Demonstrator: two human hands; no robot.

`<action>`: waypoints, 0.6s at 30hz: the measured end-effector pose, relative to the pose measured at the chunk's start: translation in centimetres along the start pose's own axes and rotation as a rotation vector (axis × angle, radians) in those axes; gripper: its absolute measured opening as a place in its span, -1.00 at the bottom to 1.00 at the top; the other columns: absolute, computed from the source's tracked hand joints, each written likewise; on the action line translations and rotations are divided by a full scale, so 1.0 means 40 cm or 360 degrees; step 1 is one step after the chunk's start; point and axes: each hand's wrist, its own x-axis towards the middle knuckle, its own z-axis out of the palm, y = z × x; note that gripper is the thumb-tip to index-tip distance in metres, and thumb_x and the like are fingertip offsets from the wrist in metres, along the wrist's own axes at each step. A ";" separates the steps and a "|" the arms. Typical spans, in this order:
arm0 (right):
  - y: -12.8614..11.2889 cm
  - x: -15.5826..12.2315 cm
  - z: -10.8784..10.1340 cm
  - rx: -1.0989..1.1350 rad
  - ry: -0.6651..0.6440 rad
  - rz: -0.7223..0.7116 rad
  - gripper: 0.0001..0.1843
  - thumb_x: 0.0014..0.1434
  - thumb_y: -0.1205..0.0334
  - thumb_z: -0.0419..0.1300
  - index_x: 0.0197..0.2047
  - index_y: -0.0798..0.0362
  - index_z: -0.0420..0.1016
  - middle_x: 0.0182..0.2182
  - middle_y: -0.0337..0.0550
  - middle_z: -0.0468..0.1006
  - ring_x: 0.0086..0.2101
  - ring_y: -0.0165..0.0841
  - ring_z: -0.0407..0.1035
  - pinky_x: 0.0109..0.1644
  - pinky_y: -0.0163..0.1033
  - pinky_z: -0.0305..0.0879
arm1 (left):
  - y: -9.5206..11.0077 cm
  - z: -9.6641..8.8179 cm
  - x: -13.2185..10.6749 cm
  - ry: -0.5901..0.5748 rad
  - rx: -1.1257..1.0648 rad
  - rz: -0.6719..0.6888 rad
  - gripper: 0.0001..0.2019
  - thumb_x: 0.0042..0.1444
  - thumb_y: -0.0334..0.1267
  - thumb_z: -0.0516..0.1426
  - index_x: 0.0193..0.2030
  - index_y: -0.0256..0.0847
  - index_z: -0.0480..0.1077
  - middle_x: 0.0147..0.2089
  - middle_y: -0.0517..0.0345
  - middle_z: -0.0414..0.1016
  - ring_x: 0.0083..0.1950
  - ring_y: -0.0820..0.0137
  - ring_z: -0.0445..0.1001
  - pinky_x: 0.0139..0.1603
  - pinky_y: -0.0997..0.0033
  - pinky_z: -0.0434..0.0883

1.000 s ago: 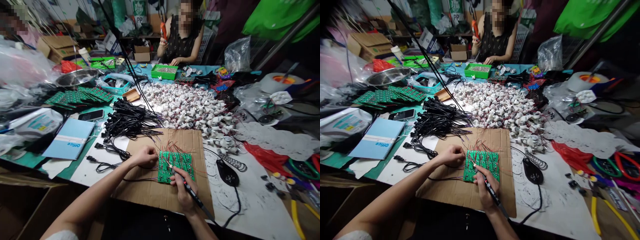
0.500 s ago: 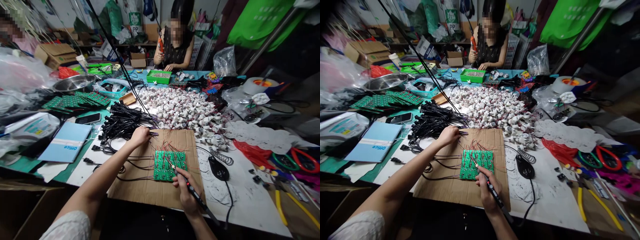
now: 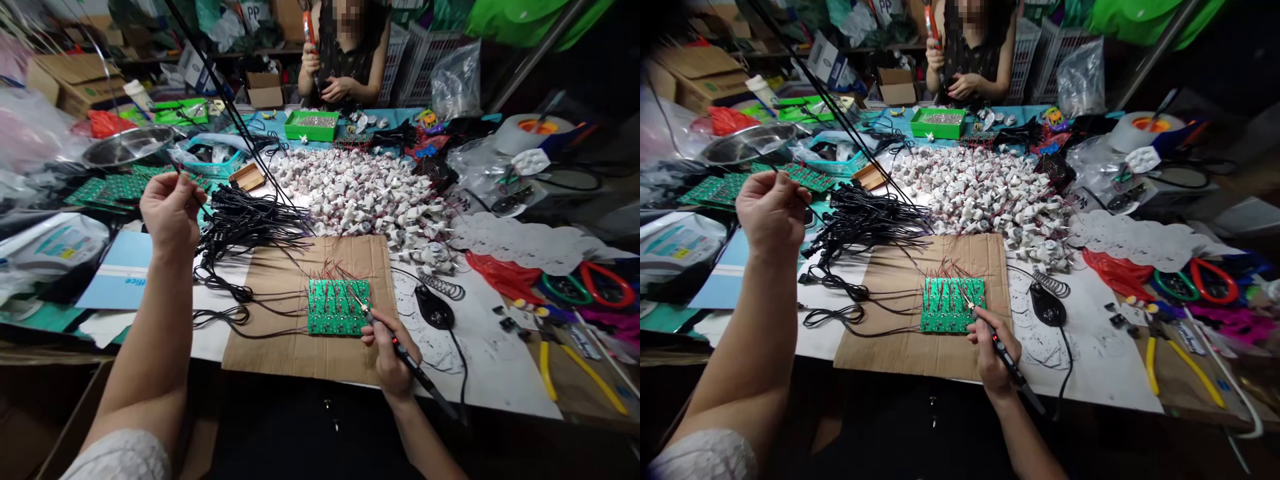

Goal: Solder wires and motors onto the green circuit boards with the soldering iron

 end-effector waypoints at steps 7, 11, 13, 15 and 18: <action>0.000 -0.005 0.001 -0.0007 -0.0009 -0.0029 -0.70 0.36 0.05 0.25 -0.07 0.07 0.69 -0.46 -0.18 0.67 -0.54 -0.35 0.55 -0.42 -0.26 0.56 | 0.031 0.149 0.015 -0.0216 -0.0094 -0.0267 -0.65 0.08 -0.10 0.41 -0.35 -0.19 0.33 -0.45 0.31 0.43 -0.44 0.52 0.48 -0.38 0.45 0.47; 0.012 -0.011 -0.005 0.0016 0.0016 -0.0038 -0.70 0.36 0.04 0.25 -0.07 0.07 0.70 -0.46 -0.18 0.68 -0.56 -0.37 0.54 -0.45 -0.28 0.54 | 0.061 0.181 0.114 -0.0106 -0.0184 -0.0265 -0.76 0.21 -0.32 0.31 -0.35 -0.24 0.30 -0.50 0.36 0.39 -0.49 0.59 0.44 -0.38 0.56 0.41; 0.018 -0.013 -0.008 0.0041 0.0049 -0.0041 -0.70 0.37 0.04 0.25 -0.06 0.07 0.69 -0.45 -0.18 0.68 -0.56 -0.38 0.53 -0.45 -0.30 0.53 | 0.071 0.190 0.117 -0.0028 -0.0245 -0.0189 -0.82 0.25 -0.33 0.27 -0.30 -0.25 0.33 -0.46 0.37 0.43 -0.46 0.61 0.47 -0.35 0.59 0.39; 0.021 -0.012 -0.010 0.0053 0.0053 -0.0040 -0.69 0.37 0.03 0.25 -0.05 0.07 0.69 -0.45 -0.17 0.68 -0.56 -0.38 0.54 -0.45 -0.30 0.54 | 0.068 0.209 0.078 -0.0248 -0.0135 -0.0366 -0.75 0.13 -0.30 0.35 -0.38 -0.26 0.34 -0.52 0.36 0.41 -0.53 0.60 0.41 -0.43 0.58 0.36; 0.018 -0.007 -0.014 0.0039 0.0010 -0.0052 -0.68 0.36 0.02 0.26 -0.05 0.07 0.70 -0.46 -0.17 0.68 -0.56 -0.36 0.54 -0.45 -0.28 0.55 | 0.054 0.234 0.014 -0.0480 -0.0113 -0.0601 -0.66 -0.01 -0.14 0.43 -0.41 -0.23 0.37 -0.53 0.29 0.44 -0.55 0.53 0.40 -0.49 0.48 0.35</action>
